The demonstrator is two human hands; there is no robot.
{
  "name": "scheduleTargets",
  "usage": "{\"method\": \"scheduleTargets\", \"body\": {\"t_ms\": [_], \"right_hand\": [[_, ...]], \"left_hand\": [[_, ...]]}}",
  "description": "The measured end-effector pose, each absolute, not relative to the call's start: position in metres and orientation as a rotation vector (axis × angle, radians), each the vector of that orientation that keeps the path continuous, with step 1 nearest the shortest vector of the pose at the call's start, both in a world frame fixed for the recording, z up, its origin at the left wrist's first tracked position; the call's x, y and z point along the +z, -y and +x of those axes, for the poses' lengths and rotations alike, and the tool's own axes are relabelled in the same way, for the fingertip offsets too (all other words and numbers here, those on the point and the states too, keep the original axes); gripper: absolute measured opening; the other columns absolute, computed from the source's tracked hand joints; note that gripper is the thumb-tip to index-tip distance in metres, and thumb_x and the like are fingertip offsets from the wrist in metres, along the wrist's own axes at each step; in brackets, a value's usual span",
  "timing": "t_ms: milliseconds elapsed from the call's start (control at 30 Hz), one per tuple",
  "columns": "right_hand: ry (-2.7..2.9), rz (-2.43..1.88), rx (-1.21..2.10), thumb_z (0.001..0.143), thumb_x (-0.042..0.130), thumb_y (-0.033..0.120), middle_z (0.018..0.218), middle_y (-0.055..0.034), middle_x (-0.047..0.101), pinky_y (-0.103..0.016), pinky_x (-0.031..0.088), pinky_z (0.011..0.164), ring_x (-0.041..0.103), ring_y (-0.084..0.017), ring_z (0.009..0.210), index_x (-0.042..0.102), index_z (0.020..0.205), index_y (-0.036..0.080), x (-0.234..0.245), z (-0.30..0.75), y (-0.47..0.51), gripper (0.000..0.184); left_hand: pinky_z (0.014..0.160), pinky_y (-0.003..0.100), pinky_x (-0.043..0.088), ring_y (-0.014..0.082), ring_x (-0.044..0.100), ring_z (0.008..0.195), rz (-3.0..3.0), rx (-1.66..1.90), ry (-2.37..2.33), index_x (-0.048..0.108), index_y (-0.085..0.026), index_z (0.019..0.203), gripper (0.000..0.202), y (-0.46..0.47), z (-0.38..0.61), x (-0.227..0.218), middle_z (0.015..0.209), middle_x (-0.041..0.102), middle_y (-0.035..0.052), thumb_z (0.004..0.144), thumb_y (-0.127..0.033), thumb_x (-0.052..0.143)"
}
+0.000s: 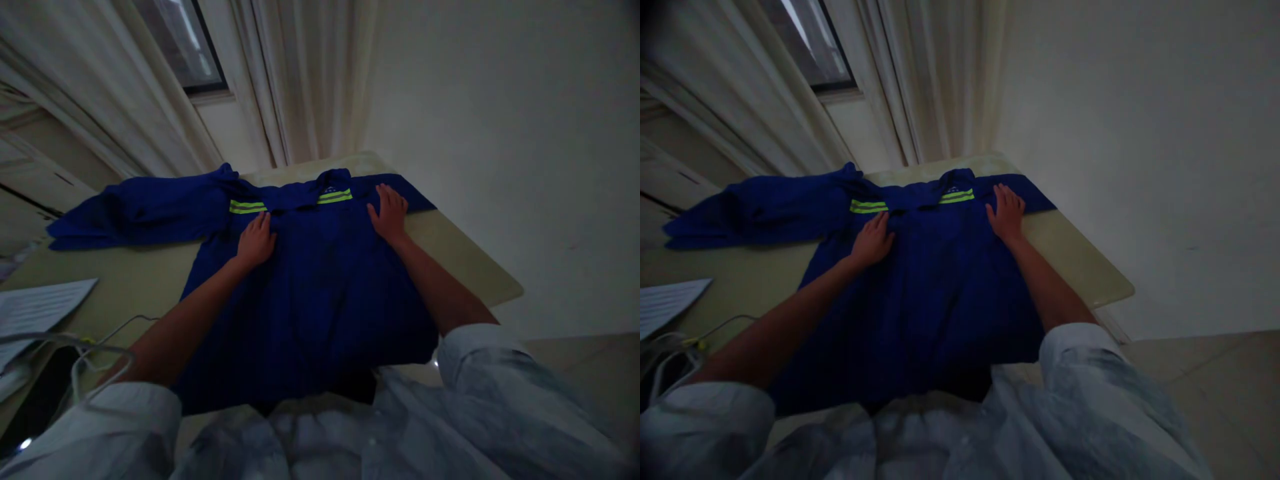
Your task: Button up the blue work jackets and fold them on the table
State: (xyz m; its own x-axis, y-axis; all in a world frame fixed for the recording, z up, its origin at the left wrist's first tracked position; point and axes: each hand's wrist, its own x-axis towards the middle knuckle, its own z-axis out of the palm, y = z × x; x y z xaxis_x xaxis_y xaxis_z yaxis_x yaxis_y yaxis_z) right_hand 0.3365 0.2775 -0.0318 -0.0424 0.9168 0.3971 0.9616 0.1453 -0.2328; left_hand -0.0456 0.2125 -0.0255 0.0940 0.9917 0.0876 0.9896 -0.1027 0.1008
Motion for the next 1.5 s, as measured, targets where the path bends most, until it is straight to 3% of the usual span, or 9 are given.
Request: {"method": "scheduleTargets", "body": {"t_ms": [133,233,367,500,633,733,867,967,1500], "right_hand": [[2.308,-1.305,0.217,0.106,0.041,0.053,0.145,-0.0178,0.059,-0.047,0.042,0.113,0.055,-0.032,0.132,0.051,0.152,0.017,-0.005,0.286,-0.162,0.059],[2.482,-0.967,0.465,0.093,0.063,0.067,0.132,-0.0134,0.067,-0.047,0.050,0.105,0.063,-0.031,0.118,0.049,0.153,0.023,-0.010,0.247,-0.056,0.076],[2.339,-1.036,0.523,0.096,0.060,0.033,0.123,-0.0129,0.069,-0.047,0.056,0.095,0.067,-0.029,0.107,0.052,0.146,0.023,-0.043,0.226,0.024,0.051],[2.054,-1.141,0.560,0.094,0.045,0.009,0.108,-0.0095,0.069,-0.042,0.058,0.091,0.068,-0.025,0.102,0.064,0.122,0.025,-0.053,0.234,0.034,0.038],[2.210,-1.036,0.490,0.097,0.062,0.027,0.131,-0.0127,0.066,-0.050,0.053,0.105,0.062,-0.030,0.122,0.068,0.122,0.026,-0.042,0.240,0.045,0.026],[2.395,-0.988,0.337,0.090,0.078,0.041,0.146,-0.0161,0.059,-0.055,0.051,0.106,0.058,-0.035,0.130,0.067,0.133,0.025,-0.047,0.239,0.058,0.047],[2.319,-1.024,0.214,0.099,0.068,0.028,0.116,-0.0119,0.073,-0.048,0.058,0.094,0.068,-0.029,0.110,0.077,0.115,0.029,-0.069,0.240,0.064,0.019],[2.222,-1.004,0.205,0.102,0.061,0.029,0.103,-0.0104,0.073,-0.046,0.059,0.086,0.069,-0.027,0.099,0.079,0.112,0.029,-0.075,0.243,0.061,0.020],[2.205,-0.955,-0.072,0.102,0.062,0.024,0.100,-0.0102,0.070,-0.035,0.053,0.088,0.064,-0.021,0.095,0.078,0.105,0.021,-0.069,0.238,0.063,0.017]], "left_hand": [[0.124,0.056,0.034,0.0367,0.043,0.150,2.504,0.171,-1.780,0.061,-0.015,0.143,0.051,-0.112,-0.025,-0.019,0.165,0.042,0.0178,0.101,-0.040,0.050],[0.125,0.058,0.034,0.0317,0.053,0.144,2.536,0.347,-1.565,0.073,-0.023,0.126,0.034,-0.038,-0.016,-0.025,0.154,0.058,0.0132,0.100,-0.029,0.051],[0.115,0.049,0.051,0.0218,0.066,0.130,2.376,0.653,-1.329,0.069,-0.028,0.135,0.043,0.030,-0.002,-0.041,0.142,0.068,0.0082,0.103,-0.017,0.042],[0.117,0.056,0.048,0.0264,0.066,0.129,2.304,0.774,-1.449,0.066,-0.030,0.139,0.040,0.068,0.007,-0.051,0.139,0.070,0.0100,0.099,-0.030,0.061],[0.123,0.060,0.039,0.0306,0.059,0.137,2.446,0.684,-1.520,0.062,-0.028,0.142,0.054,0.088,0.004,-0.060,0.148,0.063,0.0117,0.089,-0.027,0.074],[0.121,0.056,0.042,0.0269,0.063,0.132,2.477,0.761,-1.538,0.069,-0.027,0.130,0.037,0.095,0.001,-0.068,0.142,0.068,0.0090,0.095,-0.019,0.065],[0.112,0.050,0.050,0.0225,0.072,0.114,2.495,0.943,-1.548,0.074,-0.028,0.116,0.023,0.101,0.002,-0.075,0.124,0.077,0.0053,0.100,-0.021,0.059],[0.097,0.044,0.057,0.0216,0.074,0.101,2.544,1.016,-1.600,0.075,-0.028,0.115,0.025,0.102,0.009,-0.074,0.113,0.080,0.0048,0.101,-0.018,0.057],[0.081,0.038,0.046,0.0219,0.063,0.089,2.796,0.928,-1.583,0.073,-0.019,0.113,0.018,0.093,0.019,-0.061,0.100,0.073,0.0081,0.101,-0.017,0.059]]}}
